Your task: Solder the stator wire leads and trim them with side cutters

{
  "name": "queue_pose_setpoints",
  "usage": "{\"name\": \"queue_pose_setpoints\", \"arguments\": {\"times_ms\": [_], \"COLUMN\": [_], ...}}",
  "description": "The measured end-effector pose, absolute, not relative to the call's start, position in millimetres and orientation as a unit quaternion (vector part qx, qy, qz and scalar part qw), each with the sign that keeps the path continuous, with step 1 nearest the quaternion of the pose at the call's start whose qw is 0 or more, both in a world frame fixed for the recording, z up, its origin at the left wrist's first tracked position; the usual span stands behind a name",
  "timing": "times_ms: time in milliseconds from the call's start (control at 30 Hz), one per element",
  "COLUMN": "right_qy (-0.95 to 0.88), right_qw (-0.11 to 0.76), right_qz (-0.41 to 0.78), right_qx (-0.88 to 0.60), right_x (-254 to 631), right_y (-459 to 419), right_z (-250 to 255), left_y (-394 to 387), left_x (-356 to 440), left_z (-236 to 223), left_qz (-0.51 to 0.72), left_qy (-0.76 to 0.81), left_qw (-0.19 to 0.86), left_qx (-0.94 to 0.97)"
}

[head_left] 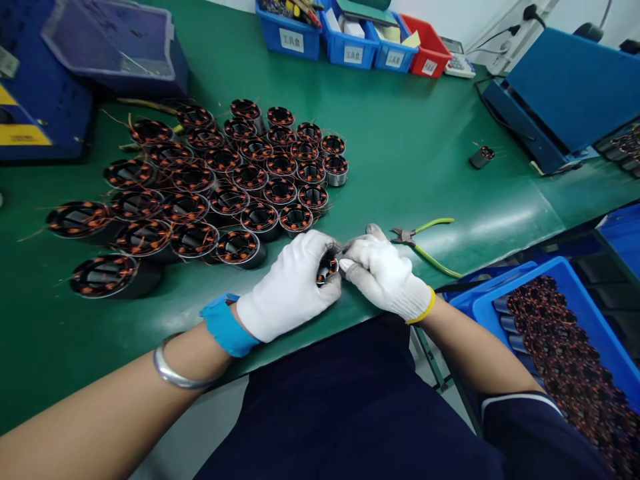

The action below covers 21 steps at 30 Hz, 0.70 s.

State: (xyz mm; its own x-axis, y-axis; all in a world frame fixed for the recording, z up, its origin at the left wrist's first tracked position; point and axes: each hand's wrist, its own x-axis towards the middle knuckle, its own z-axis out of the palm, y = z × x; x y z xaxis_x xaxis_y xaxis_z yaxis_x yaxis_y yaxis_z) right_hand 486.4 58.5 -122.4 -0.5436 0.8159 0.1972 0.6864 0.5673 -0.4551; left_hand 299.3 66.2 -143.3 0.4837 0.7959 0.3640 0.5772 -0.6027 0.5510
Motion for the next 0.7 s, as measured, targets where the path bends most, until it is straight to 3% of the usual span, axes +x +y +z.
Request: {"name": "queue_pose_setpoints", "arguments": {"times_ms": [133,500,700], "right_qy": [-0.841,-0.746,-0.746], "right_qw": [0.232,0.212,0.257], "right_qz": [0.235,0.344,0.287], "right_qx": [-0.429,-0.529,-0.543], "right_x": [487,500,507], "right_y": [59,43,23], "right_z": [-126,-110,-111], "left_y": [67,69,66], "left_x": [299,298,298], "left_z": [-141,-143,-148], "left_qz": [0.299,0.294,0.296], "left_qy": [0.388,0.354,0.361], "left_qw": [0.178,0.138,0.124], "left_qx": [0.853,0.877,0.876]}}
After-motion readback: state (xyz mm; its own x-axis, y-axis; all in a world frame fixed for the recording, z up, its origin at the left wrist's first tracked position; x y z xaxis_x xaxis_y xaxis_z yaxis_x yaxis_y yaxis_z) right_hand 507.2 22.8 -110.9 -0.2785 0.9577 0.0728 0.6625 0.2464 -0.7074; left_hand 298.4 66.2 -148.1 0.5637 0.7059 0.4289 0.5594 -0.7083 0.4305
